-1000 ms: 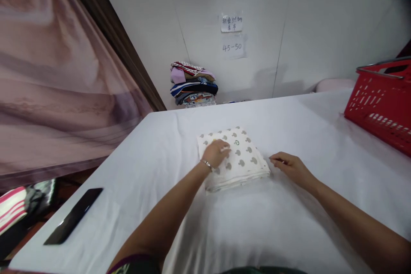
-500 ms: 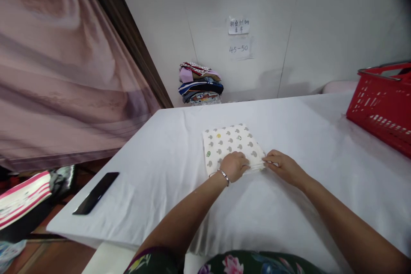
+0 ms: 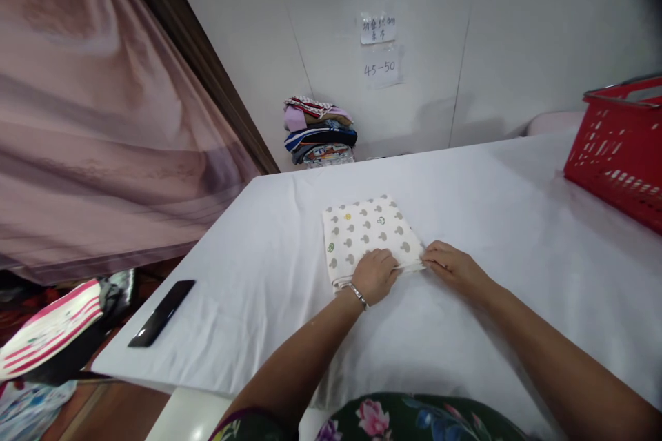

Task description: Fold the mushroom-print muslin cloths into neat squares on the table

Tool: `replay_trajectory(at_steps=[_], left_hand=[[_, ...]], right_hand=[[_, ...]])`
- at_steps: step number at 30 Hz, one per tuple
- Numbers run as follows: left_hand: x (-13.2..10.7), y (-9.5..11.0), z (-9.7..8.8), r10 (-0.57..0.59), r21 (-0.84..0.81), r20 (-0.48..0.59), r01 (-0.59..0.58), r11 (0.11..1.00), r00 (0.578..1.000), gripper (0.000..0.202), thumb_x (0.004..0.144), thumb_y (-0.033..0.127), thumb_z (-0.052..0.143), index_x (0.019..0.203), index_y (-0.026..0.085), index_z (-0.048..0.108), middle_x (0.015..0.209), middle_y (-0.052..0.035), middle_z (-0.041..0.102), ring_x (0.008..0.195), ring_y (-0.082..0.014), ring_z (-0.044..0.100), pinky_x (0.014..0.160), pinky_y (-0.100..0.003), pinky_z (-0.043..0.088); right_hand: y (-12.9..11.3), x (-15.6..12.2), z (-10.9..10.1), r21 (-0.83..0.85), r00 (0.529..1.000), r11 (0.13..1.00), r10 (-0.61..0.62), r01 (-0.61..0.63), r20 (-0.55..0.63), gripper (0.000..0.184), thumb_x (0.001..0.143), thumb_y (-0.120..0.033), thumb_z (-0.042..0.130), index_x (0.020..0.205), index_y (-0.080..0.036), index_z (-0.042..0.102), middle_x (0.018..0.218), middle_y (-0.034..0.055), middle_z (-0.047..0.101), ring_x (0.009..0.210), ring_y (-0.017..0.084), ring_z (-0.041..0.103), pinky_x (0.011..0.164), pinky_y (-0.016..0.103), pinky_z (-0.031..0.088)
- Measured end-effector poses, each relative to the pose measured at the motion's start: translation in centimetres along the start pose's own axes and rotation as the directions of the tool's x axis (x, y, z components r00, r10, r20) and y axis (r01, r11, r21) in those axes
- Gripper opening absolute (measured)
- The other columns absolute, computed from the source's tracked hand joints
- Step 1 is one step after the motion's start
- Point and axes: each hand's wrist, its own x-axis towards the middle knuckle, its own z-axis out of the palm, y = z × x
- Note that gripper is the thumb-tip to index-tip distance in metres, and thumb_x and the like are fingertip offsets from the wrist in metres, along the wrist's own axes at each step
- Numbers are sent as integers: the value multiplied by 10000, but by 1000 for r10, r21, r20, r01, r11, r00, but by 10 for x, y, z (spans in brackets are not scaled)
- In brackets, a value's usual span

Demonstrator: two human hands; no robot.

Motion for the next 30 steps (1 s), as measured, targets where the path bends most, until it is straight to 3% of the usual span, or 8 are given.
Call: replay_trajectory(at_steps=[5,13,19,30], left_hand=[[0,-3,2,-12,-105,-64,5,994,998,158,860,321,474,885,187,553,893,-43,544,818,-171,481,740,-314,386],[3,3,6,-56,-79,-123,46,996,991,143,874,266,436,840,184,548,838,-38,542,793,-166,476,703,-298,380],[2,4,11,-33,-31,-113,30,999,993,176,888,283,412,832,182,546,833,-40,537,786,-168,468,699,-305,376],[0,7,12,-100,-168,-173,70,983,980,123,839,280,513,899,207,592,842,-34,563,802,-166,488,704,-302,383]], right_hand=[[11,-2,3,-4,999,999,-36,36,-16,230,867,-352,419,966,-260,605,967,44,590,813,158,574,685,271,469],[2,0,4,-38,993,999,-25,21,-116,258,886,-298,363,892,-249,615,923,43,602,813,160,569,671,270,458],[5,2,1,35,997,997,66,-67,41,248,874,-310,377,812,-253,611,880,10,592,785,147,558,684,275,442],[5,-2,3,101,984,980,167,-172,61,253,833,-426,452,987,-287,598,950,11,590,723,146,563,660,302,480]])
